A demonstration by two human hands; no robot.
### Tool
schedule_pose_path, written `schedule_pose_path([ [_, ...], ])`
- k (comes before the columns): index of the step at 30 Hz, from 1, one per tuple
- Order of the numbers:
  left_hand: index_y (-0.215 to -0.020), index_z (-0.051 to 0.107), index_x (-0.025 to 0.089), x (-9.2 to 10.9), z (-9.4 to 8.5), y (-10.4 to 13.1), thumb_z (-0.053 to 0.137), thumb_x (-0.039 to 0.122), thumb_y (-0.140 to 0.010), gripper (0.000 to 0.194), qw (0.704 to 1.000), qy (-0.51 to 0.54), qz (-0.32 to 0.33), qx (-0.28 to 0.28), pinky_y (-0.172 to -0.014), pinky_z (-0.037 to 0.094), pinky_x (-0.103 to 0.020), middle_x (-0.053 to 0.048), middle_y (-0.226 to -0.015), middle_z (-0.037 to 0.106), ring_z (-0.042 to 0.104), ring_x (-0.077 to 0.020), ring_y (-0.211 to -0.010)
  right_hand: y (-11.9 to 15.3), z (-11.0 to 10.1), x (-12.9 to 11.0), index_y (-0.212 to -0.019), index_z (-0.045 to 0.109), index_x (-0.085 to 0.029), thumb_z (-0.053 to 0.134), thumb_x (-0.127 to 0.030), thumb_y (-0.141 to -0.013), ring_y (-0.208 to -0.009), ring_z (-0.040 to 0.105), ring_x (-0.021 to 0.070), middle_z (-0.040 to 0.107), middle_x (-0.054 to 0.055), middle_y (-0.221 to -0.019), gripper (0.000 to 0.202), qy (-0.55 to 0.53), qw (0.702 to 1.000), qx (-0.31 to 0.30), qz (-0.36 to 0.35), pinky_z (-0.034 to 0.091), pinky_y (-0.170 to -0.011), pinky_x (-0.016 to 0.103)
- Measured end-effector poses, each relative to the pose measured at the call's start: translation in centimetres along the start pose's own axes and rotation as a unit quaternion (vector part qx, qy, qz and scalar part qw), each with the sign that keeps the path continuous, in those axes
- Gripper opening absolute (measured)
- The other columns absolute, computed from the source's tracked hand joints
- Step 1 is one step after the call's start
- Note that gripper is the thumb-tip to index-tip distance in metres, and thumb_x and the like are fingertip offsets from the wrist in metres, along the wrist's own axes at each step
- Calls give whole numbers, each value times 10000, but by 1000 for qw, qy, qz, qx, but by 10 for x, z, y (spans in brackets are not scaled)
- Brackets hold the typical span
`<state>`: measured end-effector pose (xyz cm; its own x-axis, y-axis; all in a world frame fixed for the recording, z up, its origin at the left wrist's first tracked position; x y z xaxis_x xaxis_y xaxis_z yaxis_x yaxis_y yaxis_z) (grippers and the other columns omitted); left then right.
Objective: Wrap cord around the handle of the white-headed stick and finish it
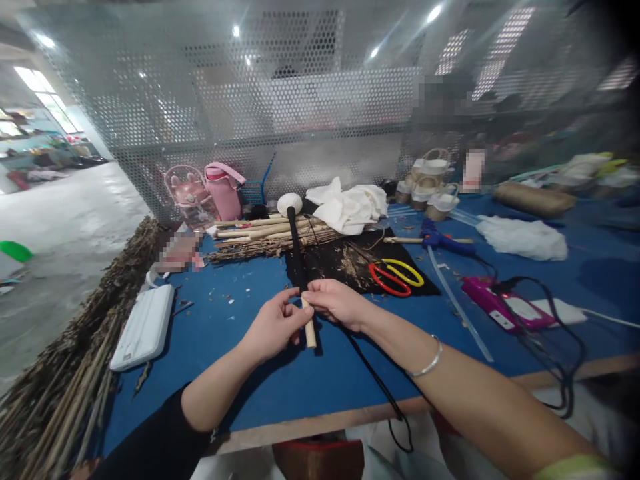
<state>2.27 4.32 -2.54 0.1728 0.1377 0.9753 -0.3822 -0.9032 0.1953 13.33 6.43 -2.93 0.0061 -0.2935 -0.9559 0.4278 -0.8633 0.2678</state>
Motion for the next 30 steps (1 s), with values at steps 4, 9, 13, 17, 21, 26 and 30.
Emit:
schedule_pose_path([
  [4, -1098, 535, 117, -1, -5, 0, 573, 488, -782, 489, 999, 16, -9, 28, -369, 229, -165, 84, -508, 451, 313, -24, -364, 1, 1, 1, -647, 404, -188, 623, -360, -715, -318, 185, 15, 321, -124, -407, 287, 3, 1000, 6, 9, 94, -309, 169],
  [9, -882, 547, 132, -1, -6, -1, 563, 486, -780, 368, 999, 20, -16, 41, -360, 257, -150, 42, -608, 512, 376, -29, -413, 3, 4, -2, -644, 400, -191, 649, -379, -685, -336, 147, 18, 278, -131, -418, 315, -47, 999, 8, 4, 63, -322, 180],
  [13, -1009, 504, 142, -3, -3, -1, 556, 499, -780, 427, 998, 46, -31, 28, -343, 319, -149, 37, -629, 528, 452, -56, -428, 6, 4, -5, -612, 394, -185, 619, -338, -717, -331, 169, 15, 290, -124, -401, 291, -24, 999, 33, 2, 79, -336, 188],
  [17, -1089, 464, 131, -5, -1, 0, 655, 478, -712, 547, 998, 51, -34, 11, -358, 358, -151, 59, -575, 511, 475, -68, -439, 4, 0, -4, -592, 420, -172, 604, -294, -738, -331, 223, 15, 347, -108, -391, 265, 38, 998, 46, -3, 110, -347, 189],
  [21, -1151, 440, 115, -4, 0, 1, 757, 395, -625, 674, 996, 82, -44, 8, -403, 381, -159, 69, -544, 532, 474, -61, -433, 1, -2, -1, -624, 437, -172, 618, -320, -740, -331, 212, 19, 348, -112, -394, 261, 28, 1000, 11, -3, 100, -338, 185],
  [26, -1281, 388, 93, 2, -2, 3, 761, 355, -644, 783, 988, 146, -43, 23, -439, 403, -176, 33, -590, 597, 488, -58, -434, 0, -1, 4, -724, 473, -174, 657, -370, -723, -355, 121, 21, 265, -132, -423, 269, -93, 993, -60, 35, 46, -336, 170],
  [30, -1366, 307, 120, 1, 2, 5, 756, 303, -668, 850, 980, 186, -66, 5, -507, 473, -210, -69, -764, 685, 604, -110, -555, 1, 1, 6, -769, 515, -158, 664, -365, -722, -349, 128, 17, 279, -130, -414, 259, -115, 988, -82, 60, 48, -335, 159],
])
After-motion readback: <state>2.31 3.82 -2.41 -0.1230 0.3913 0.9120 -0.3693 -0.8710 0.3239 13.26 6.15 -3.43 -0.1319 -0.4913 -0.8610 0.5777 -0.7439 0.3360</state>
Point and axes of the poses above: each hand's wrist, its own y-axis away from the middle knuckle, its own z-axis out of the palm, x = y × z, the point moved 6 cm from there along -y, towards the middle knuckle
